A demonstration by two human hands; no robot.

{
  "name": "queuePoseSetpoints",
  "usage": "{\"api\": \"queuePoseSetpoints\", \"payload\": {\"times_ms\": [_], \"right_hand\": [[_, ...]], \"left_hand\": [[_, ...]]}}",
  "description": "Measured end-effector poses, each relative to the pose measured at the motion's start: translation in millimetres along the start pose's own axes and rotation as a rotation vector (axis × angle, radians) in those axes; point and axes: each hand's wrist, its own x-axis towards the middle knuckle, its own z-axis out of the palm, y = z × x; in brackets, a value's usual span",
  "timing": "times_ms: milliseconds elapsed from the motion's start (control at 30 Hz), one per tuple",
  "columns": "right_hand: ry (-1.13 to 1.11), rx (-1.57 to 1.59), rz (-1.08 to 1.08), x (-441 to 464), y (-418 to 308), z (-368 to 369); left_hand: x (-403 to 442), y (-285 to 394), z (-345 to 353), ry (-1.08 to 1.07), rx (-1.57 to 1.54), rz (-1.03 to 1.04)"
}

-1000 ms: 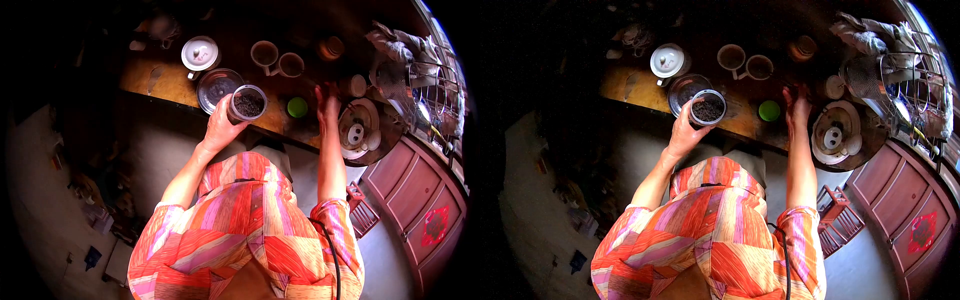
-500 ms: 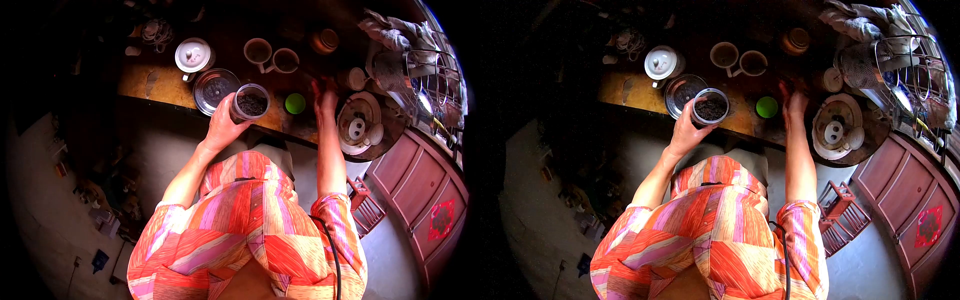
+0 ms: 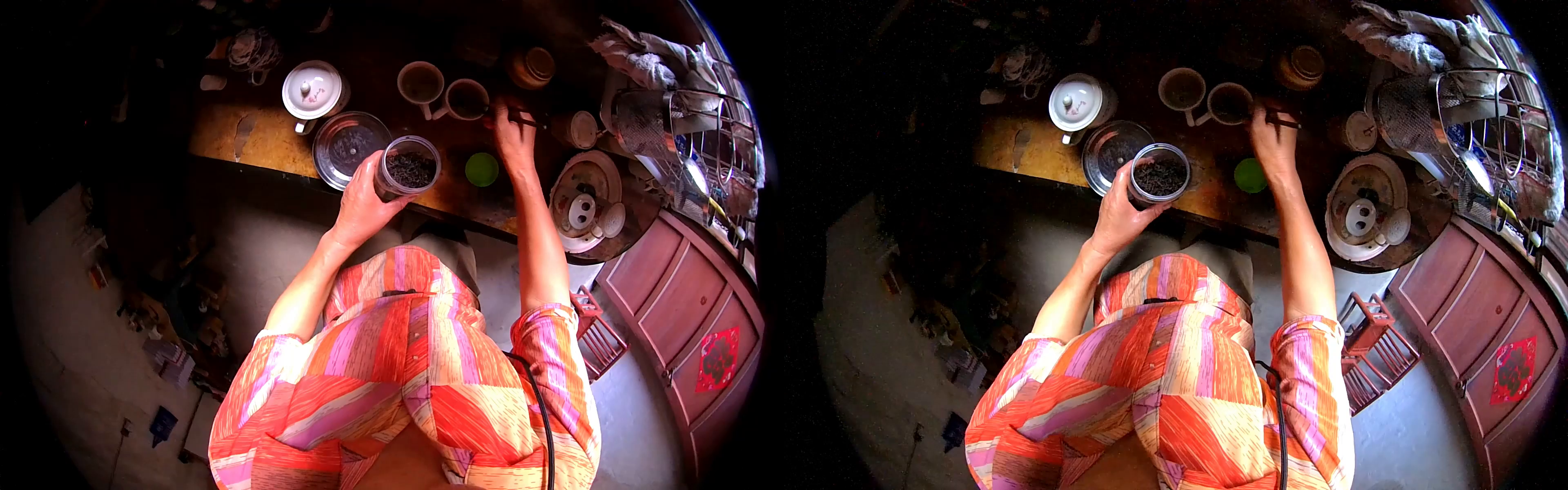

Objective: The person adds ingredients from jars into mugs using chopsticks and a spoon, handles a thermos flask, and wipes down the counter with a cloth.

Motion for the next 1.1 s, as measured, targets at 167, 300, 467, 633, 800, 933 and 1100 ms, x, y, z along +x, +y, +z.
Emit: {"api": "queuePoseSetpoints", "payload": {"times_ms": [167,300,467,633,800,933,1100], "right_hand": [[0.088,0.075,-0.064,9.3,27.8,16.3],[0.076,-0.276,-0.245,9.4,27.9,16.6],[0.011,0.072,0.058,6.1,18.2,13.7],[0.154,0.144,0.181,-12.6,-9.9,5.5],[0.232,0.322,0.165,-31.3,-16.4,-5.2],[0.225,0.381,0.15,-30.1,-13.2,-6.7],[0.225,0.172,0.169,-8.9,-0.6,7.6]], "left_hand": [[0.3,-6.4,-2.4,-0.002,0.003,-0.038],[1.5,-9.5,-5.2,0.0,0.018,-0.055],[4.5,-4.5,-7.1,0.01,0.016,-0.049],[4.7,-6.6,-3.8,-0.01,0.002,-0.054],[4.7,-2.7,-1.2,-0.009,-0.007,-0.039],[3.8,-4.6,2.1,-0.003,-0.012,-0.01],[3.1,-6.6,0.9,-0.01,-0.006,-0.03]]}}
